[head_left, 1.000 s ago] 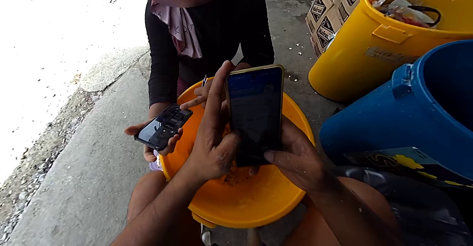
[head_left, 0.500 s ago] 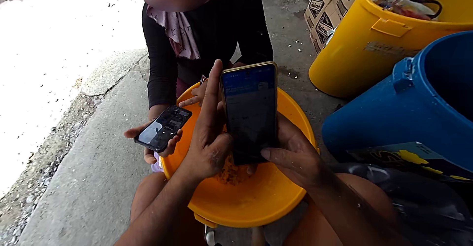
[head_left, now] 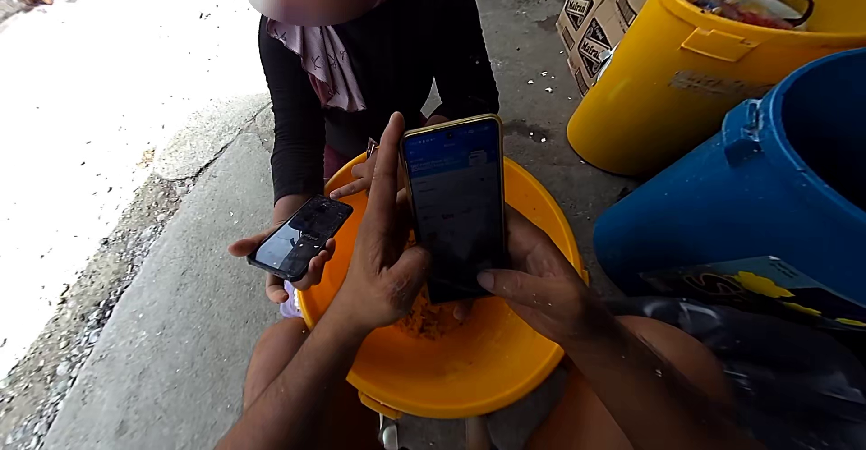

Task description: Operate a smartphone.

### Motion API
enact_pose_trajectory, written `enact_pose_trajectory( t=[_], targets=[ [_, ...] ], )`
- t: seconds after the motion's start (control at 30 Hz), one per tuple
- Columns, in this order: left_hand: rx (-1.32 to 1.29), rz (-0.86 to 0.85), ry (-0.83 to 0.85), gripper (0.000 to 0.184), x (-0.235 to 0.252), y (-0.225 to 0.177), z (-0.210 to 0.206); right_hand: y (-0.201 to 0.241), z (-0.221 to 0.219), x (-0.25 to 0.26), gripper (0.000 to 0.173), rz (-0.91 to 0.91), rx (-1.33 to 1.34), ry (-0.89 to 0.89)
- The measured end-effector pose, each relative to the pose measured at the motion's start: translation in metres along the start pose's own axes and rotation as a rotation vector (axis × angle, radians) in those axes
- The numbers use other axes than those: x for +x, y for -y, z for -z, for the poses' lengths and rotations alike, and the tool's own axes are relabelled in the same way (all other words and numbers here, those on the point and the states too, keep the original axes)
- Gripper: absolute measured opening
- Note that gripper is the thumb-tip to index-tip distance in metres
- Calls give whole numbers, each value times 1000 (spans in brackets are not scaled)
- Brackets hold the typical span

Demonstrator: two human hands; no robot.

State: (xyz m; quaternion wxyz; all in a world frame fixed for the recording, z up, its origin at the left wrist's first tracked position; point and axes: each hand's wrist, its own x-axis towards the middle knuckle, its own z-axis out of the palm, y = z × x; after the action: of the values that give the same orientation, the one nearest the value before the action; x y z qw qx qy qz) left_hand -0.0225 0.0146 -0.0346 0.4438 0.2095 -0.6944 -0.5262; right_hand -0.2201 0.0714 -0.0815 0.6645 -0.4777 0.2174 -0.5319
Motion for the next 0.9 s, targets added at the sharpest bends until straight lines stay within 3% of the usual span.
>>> enact_pose_trajectory(
  t=[0.2, 0.63, 0.9],
  targets=[
    [-15, 23, -21, 107, -4, 9, -6, -4, 5, -4, 61, 26, -13, -15],
    [10, -140, -22, 101, 4, 16, -6, -3, 5, 4, 53, 88, -130, 7],
    [2, -52, -25, 102, 3, 8, -8, 24, -21, 4, 53, -16, -151, -97]
  ],
)
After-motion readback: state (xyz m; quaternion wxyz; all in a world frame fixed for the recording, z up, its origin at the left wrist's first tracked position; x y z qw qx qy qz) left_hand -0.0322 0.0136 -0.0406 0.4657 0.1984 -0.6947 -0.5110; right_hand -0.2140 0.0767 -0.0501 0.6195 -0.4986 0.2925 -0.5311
